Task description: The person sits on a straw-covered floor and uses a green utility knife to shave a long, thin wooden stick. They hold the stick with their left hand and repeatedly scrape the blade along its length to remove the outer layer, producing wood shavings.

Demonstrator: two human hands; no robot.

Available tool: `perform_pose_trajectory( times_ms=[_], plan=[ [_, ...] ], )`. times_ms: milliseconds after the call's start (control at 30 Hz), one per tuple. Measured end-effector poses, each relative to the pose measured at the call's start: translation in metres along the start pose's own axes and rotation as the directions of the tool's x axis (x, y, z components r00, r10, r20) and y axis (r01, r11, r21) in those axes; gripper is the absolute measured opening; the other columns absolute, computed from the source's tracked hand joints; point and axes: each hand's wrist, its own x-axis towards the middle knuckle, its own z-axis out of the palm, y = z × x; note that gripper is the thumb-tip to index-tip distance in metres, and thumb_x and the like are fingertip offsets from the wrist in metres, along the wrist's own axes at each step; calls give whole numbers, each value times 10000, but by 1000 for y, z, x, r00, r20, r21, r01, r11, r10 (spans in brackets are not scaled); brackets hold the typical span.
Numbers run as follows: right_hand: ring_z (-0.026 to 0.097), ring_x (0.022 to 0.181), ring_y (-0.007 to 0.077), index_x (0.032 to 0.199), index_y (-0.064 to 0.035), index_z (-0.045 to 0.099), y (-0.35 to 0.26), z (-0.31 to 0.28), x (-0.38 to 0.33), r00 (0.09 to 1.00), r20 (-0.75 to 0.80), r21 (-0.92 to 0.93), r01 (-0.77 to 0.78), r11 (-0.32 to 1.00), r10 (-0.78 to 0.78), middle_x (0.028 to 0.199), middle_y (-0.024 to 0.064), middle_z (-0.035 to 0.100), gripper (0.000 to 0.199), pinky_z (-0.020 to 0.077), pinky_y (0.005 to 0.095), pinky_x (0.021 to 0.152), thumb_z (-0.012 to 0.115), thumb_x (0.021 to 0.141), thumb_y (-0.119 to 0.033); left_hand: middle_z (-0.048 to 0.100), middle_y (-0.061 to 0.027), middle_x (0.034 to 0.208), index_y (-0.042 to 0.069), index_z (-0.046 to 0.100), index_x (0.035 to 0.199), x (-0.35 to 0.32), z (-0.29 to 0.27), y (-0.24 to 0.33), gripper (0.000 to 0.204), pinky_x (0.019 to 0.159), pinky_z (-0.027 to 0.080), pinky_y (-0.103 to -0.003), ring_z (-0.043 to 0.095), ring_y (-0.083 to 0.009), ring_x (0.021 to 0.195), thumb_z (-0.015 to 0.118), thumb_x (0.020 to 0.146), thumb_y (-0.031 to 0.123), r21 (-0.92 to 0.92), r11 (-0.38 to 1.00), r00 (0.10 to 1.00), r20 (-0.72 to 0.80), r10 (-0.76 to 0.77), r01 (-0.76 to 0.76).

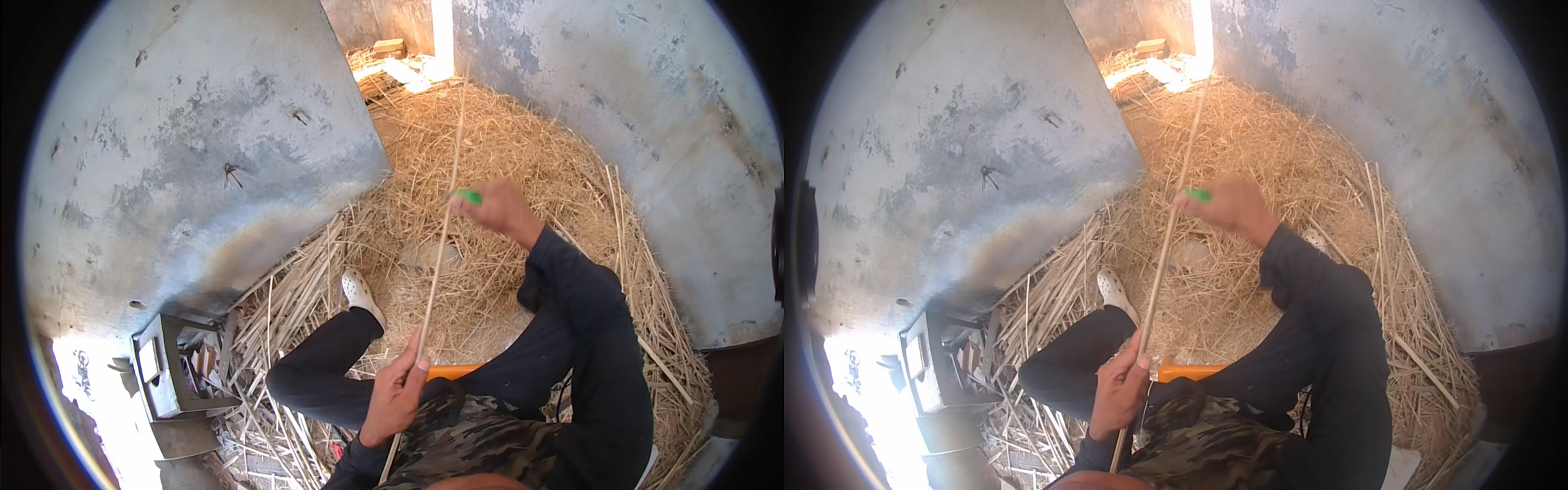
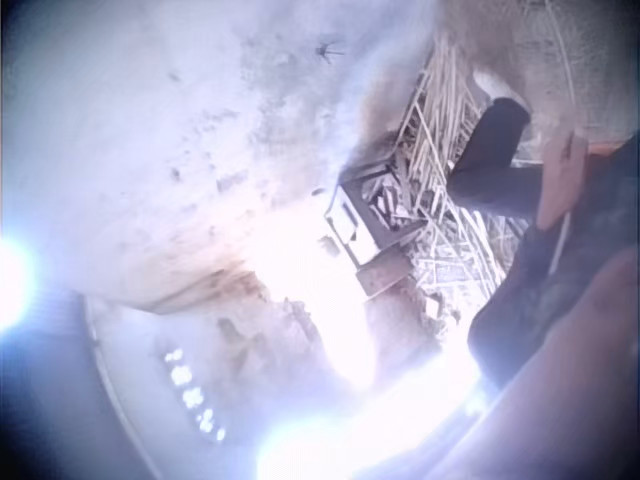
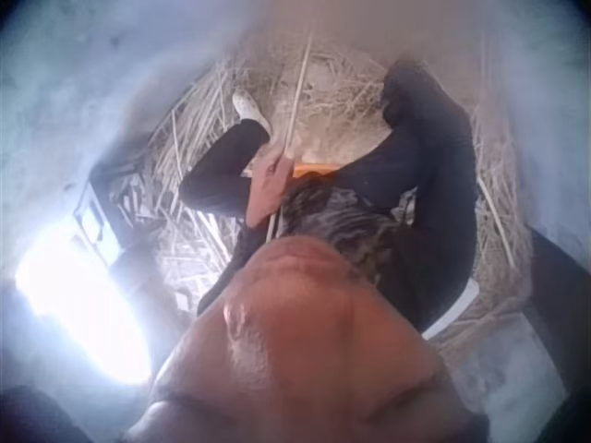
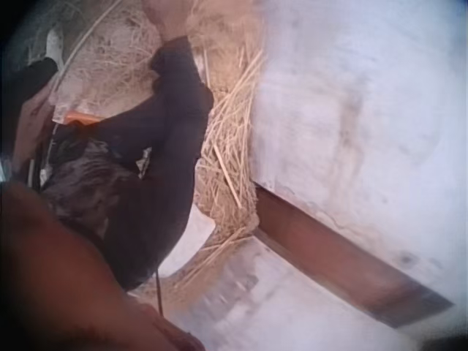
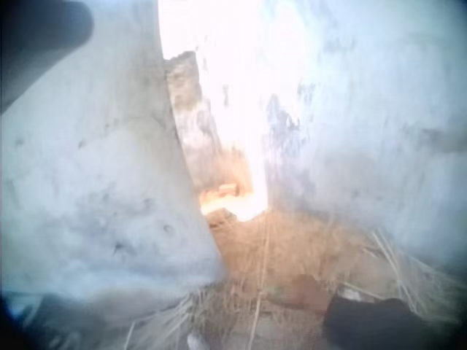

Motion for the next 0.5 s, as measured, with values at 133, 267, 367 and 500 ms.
perform_pose_trajectory(
  times_ms=[133, 267, 367, 500],
  plan=[
    [458, 396, 188, 705, -176, 731, -3, 12, -12, 997, -74, 67, -15, 998, 20, 434, 30, 466, 696, 379, 374, 426, 408, 843, -776, 400, 69, 711, 48, 358, 1468, 0, -5, 0, 498, 551, 299, -167, 352, -10, 628, 497, 1001, 152, 46, 999, 1000, 14, -5, 5],
    [421, 389, 184, 640, -151, 673, -53, 31, -45, 911, -213, 164, 390, 906, -354, 436, 31, 434, 708, 351, 359, 409, 393, 861, -763, 404, 73, 719, 26, 361, 1460, 7, -4, -8, 484, 555, 302, -167, 359, -11, 640, 486, 1006, 138, 70, 994, 995, -44, 87, -84],
    [366, 380, 155, 659, -153, 700, 0, 18, -4, 995, -82, 87, -52, 995, 59, 422, -19, 353, 746, 294, 337, 391, 356, 861, -783, 411, 70, 719, 10, 357, 1456, -2, -3, -11, 483, 552, 311, -174, 362, -10, 642, 483, 1008, 136, 137, 985, 994, -12, 108, -105],
    [372, 388, 166, 671, -157, 716, 14, 17, -6, 994, -6, 100, -112, 989, 113, 409, -11, 331, 740, 307, 344, 394, 365, 860, -781, 426, 68, 720, -1, 350, 1456, 1, -2, -5, 489, 546, 319, -184, 365, -7, 636, 489, 1005, 129, -12, 1000, 999, 34, -1, 1]
  ],
)
